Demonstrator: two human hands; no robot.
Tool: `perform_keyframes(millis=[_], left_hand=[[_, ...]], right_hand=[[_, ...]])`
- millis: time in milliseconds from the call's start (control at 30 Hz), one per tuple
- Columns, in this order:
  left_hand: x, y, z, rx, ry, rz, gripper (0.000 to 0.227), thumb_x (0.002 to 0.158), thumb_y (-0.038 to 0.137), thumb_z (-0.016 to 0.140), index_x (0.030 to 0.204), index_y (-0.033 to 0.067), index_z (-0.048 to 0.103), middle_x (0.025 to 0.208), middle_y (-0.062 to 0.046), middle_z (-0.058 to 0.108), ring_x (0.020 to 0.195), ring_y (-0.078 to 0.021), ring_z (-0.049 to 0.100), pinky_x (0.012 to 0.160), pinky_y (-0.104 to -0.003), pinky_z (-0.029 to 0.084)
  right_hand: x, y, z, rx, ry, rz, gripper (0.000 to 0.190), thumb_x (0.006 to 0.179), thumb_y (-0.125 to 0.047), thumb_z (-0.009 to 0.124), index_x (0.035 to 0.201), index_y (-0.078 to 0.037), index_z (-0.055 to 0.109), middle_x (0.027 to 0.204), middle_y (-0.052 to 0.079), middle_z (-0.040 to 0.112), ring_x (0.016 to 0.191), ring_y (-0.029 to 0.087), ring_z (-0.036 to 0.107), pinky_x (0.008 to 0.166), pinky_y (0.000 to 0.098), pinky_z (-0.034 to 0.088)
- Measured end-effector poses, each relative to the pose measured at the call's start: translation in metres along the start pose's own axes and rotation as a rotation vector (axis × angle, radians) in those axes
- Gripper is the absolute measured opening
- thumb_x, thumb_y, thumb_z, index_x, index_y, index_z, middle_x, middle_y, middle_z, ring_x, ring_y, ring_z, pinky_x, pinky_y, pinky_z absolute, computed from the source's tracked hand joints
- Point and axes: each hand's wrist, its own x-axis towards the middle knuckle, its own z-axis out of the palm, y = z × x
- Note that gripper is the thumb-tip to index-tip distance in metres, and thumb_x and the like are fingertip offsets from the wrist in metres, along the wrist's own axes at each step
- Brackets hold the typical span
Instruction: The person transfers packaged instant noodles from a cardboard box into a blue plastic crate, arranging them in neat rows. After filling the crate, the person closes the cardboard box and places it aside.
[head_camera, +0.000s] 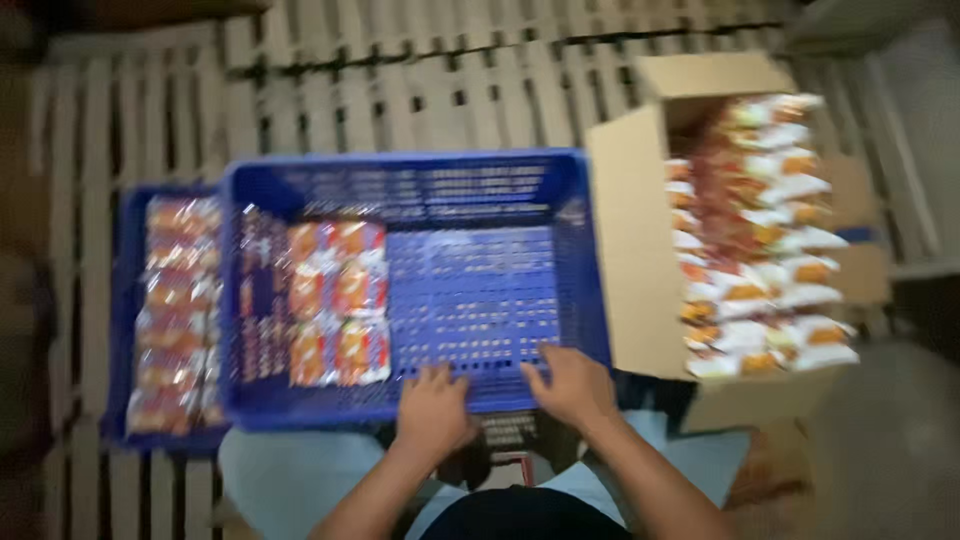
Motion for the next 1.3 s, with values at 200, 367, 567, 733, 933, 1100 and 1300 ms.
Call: perform_keyframes(millis=[200,367,567,733,933,1100,1300], left_hand=[[0.003,-0.034,-0.084,-0.489,-0.392,0.117,0.08,0.097,0.063,0.062,0.162,0.0178,0.05,0.157,-0.016,0.06,0.14,-0.0383,0.06,0.115,-0.054,0.047],[0.068,-0.118,-0.033,-0.339,-0.06,0.008,0.071,0.105,0.066,0.049,0.149,0.0111,0.058,0.137,-0.024,0.068,0.119,-0.0499,0.068,0.093,-0.065,0.056],[0.136,-0.191,-0.048,-0.119,0.261,-0.079,0.045,0.098,0.042,0.066,0.13,0.0101,0.067,0.124,-0.021,0.07,0.115,-0.045,0.067,0.092,-0.06,0.057],[0.197,-0.219,-0.047,-0.004,0.492,-0.171,0.031,0.09,0.016,0.064,0.12,0.0157,0.071,0.124,-0.011,0.07,0.124,-0.0394,0.064,0.093,-0.057,0.055],[0.248,-0.236,-0.045,0.132,0.632,-0.242,0.04,0.098,0.025,0.053,0.131,0.0162,0.075,0.132,-0.013,0.07,0.126,-0.0381,0.058,0.093,-0.054,0.052],[0.262,-0.232,-0.043,0.132,0.645,-0.265,0.025,0.099,0.022,0.053,0.109,0.0149,0.075,0.113,-0.012,0.074,0.115,-0.0349,0.058,0.101,-0.055,0.045],[0.269,-0.228,-0.065,0.127,0.192,-0.334,0.042,0.107,0.022,0.039,0.137,0.0225,0.068,0.139,-0.008,0.063,0.135,-0.0324,0.046,0.121,-0.061,0.028]], right_hand=[[0.004,0.027,0.025,-0.097,0.136,-0.079,0.06,0.099,-0.065,0.054,0.129,-0.019,0.076,0.123,0.008,0.081,0.115,0.03,0.077,0.096,0.0479,0.06],[0.007,0.038,0.031,-0.11,0.124,-0.085,0.049,0.097,-0.058,0.059,0.124,-0.021,0.078,0.118,0.006,0.083,0.113,0.029,0.078,0.098,0.045,0.06],[0.007,0.055,0.037,-0.103,0.106,-0.06,0.046,0.097,-0.056,0.06,0.123,-0.022,0.079,0.121,0.003,0.083,0.115,0.026,0.078,0.1,0.0426,0.06],[0.005,0.063,0.052,-0.134,0.137,0.069,0.04,0.092,-0.058,0.06,0.117,-0.034,0.079,0.113,-0.004,0.085,0.111,0.023,0.08,0.094,0.0406,0.061],[0.017,0.095,0.082,-0.193,0.16,0.162,0.045,0.085,-0.064,0.062,0.12,-0.044,0.08,0.116,-0.013,0.086,0.112,0.015,0.081,0.095,0.0347,0.063],[0.02,0.051,0.043,-0.229,-0.122,0.383,0.038,0.09,-0.064,0.059,0.112,-0.043,0.081,0.11,-0.01,0.087,0.11,0.017,0.081,0.091,0.0343,0.063],[0.008,0.064,0.064,-0.19,0.178,0.198,0.029,0.087,-0.061,0.062,0.099,-0.042,0.08,0.094,-0.008,0.085,0.095,0.021,0.081,0.083,0.0377,0.061]])
